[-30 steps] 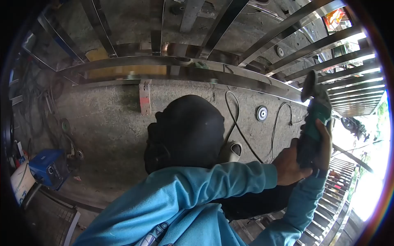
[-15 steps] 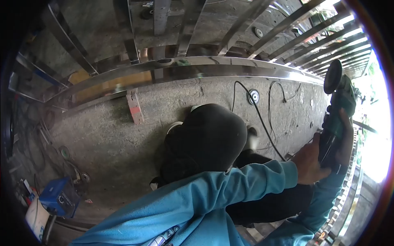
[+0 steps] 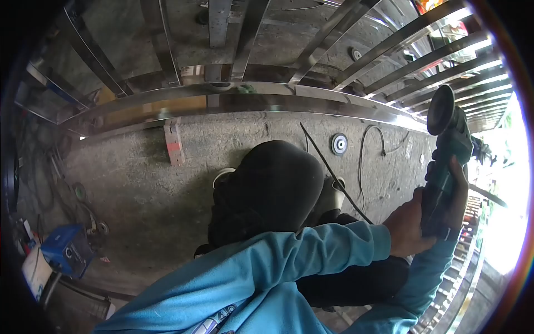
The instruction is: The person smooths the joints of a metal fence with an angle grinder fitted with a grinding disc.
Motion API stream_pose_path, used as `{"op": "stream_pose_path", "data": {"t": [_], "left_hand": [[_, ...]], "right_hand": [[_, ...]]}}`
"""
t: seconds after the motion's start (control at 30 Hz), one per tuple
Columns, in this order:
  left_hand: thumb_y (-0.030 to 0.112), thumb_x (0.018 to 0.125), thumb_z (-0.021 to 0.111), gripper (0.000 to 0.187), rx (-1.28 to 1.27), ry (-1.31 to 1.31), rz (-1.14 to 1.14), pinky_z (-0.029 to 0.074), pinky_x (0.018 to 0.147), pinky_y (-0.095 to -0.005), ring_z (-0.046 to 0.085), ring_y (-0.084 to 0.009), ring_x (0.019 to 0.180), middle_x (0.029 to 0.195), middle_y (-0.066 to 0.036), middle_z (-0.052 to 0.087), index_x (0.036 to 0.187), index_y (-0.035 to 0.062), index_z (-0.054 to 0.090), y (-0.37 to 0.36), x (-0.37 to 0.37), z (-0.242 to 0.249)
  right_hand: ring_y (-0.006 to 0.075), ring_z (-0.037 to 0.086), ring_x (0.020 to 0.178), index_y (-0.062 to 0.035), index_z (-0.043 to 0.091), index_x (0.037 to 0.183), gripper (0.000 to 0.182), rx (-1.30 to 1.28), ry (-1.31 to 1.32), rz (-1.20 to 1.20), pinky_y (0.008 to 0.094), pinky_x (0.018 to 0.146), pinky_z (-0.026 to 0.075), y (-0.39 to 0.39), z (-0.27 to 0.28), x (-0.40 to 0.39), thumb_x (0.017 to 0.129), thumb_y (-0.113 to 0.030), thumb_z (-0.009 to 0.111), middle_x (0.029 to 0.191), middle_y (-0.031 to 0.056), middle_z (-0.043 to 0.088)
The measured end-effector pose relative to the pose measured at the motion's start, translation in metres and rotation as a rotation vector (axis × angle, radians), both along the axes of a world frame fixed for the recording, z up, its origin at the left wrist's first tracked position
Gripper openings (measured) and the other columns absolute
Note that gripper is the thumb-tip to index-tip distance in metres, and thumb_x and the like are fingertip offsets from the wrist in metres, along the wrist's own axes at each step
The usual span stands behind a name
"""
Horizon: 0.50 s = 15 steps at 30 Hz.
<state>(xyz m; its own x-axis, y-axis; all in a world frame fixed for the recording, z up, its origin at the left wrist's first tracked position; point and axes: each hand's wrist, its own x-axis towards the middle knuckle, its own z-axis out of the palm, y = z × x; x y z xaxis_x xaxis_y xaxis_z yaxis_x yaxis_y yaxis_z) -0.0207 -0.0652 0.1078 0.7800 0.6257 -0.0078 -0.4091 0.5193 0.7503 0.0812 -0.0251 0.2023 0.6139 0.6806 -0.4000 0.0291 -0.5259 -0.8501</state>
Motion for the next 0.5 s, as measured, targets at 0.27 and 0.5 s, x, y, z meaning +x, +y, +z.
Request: {"op": "stream_pose_path", "data": {"t": [0.27,0.5], "left_hand": [[0.022,0.067,0.086,0.107,0.230,0.137,-0.097,0.055,0.089,-0.0475,0.067,-0.0478,0.099,0.107,-0.034,0.063,0.140,-0.0153,0.017,-0.005,0.039,-0.019],[0.033,0.060,0.091,0.124,0.477,0.211,-0.100,0.056,0.088,-0.0448,0.069,-0.0456,0.097,0.106,-0.029,0.067,0.142,-0.0203,0.015,-0.010,0.092,-0.055]], "right_hand": [[0.0133,0.063,0.073,-0.0024,0.053,0.127,0.044,0.090,0.109,-0.022,0.0248,0.059,0.051,-0.023,-0.028,0.066,0.094,-0.027,0.068,0.091,0.0063,0.062],[0.0168,0.062,0.081,-0.0001,0.044,0.139,0.066,0.021,-0.118,0.283,0.0285,0.068,0.053,-0.020,-0.043,0.122,0.083,-0.016,0.075,0.100,0.0099,0.061]]}}
